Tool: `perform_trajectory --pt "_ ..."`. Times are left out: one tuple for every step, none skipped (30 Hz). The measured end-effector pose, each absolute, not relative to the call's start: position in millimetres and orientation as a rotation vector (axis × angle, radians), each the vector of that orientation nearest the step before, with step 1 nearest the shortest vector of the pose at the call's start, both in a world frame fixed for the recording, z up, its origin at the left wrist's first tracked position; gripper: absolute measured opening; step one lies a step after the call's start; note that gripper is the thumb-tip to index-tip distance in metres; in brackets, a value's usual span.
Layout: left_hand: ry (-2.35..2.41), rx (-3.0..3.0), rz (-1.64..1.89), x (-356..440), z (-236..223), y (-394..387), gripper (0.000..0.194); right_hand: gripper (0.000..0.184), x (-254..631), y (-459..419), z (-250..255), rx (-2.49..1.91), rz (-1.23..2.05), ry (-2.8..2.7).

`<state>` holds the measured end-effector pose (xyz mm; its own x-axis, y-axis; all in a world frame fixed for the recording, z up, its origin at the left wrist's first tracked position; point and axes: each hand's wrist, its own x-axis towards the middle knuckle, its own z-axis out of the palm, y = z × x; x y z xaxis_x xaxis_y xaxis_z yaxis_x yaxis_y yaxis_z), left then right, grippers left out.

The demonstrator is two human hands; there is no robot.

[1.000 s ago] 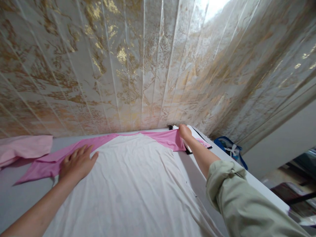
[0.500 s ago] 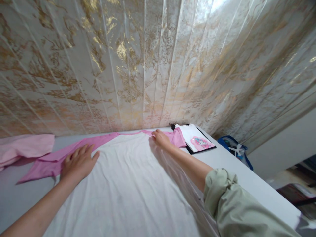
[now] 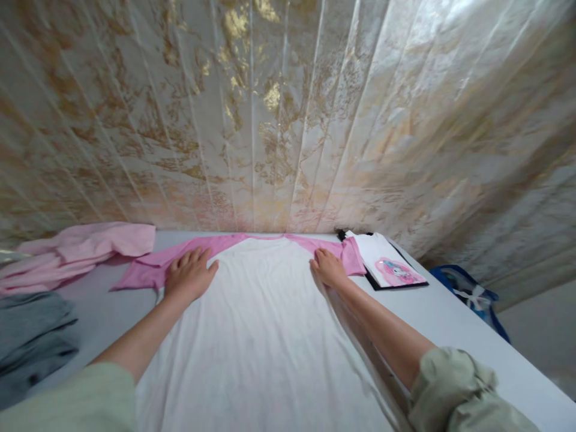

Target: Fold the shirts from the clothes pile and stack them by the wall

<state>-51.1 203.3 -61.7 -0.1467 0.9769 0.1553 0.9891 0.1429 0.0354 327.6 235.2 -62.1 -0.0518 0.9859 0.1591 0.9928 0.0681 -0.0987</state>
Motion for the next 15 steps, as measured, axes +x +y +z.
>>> perform_trajectory --pt "-2.306 -1.995 -0.195 -50.4 -60.8 202.4 0.063 0.048 329.9 230.5 -66.4 -2.078 -0.082 -2.106" --pt "-2.304 -2.008 -0.199 -49.8 -60.0 201.6 0.062 0.050 333.1 227.4 -70.1 -2.124 -0.099 -2.060" --pt "-2.308 -2.018 -0.204 -49.6 -59.5 201.1 0.061 0.051 336.7 225.9 -73.0 -2.145 -0.106 -2.045" --pt "-2.315 -2.026 -0.206 -49.6 -59.3 200.8 0.060 0.051 340.0 225.8 -74.8 -2.153 -0.116 -2.044" --pt "-2.323 -2.030 -0.208 -49.9 -59.3 200.7 0.060 0.051 342.4 226.6 -75.4 -2.159 -0.121 -2.048" --pt "-2.334 -2.033 -0.210 -50.4 -59.4 200.8 0.060 0.051 343.7 227.9 -74.8 -2.162 -0.119 -2.058" --pt "-2.343 -2.034 -0.211 -51.0 -59.5 201.1 0.060 0.051 343.7 229.3 -73.4 -2.170 -0.110 -2.067" --pt "-2.351 -2.037 -0.213 -51.7 -59.7 201.5 0.061 0.051 342.7 230.4 -71.7 -2.179 -0.098 -2.071" --pt "-2.356 -2.044 -0.217 -52.3 -59.9 202.0 0.061 0.051 340.8 231.1 -70.1 -2.181 -0.086 -2.076" --pt "-2.360 -2.052 -0.221 -52.8 -60.2 202.6 0.061 0.051 338.4 231.2 -69.1 -2.174 -0.074 -2.082" --pt "-2.363 -2.059 -0.223 -53.2 -60.4 203.1 0.061 0.052 335.8 230.9 -68.9 -2.162 -0.070 -2.087" --pt "-2.367 -2.063 -0.224 -53.3 -60.6 203.5 0.061 0.052 333.4 230.1 -69.7 -2.144 -0.075 -2.092" --pt "-2.371 -2.065 -0.224 -53.3 -60.8 203.8 0.061 0.052 331.3 229.0 -71.2 -2.128 -0.087 -2.095" --pt "-2.377 -2.064 -0.223 -53.3 -61.0 204.2 0.061 0.053 329.6 227.8 -73.3 -2.117 -0.100 -2.098" --pt "-2.382 -2.062 -0.222 -53.3 -61.1 204.6 0.061 0.053 328.4 226.5 -75.4 -2.117 -0.112 -2.097"
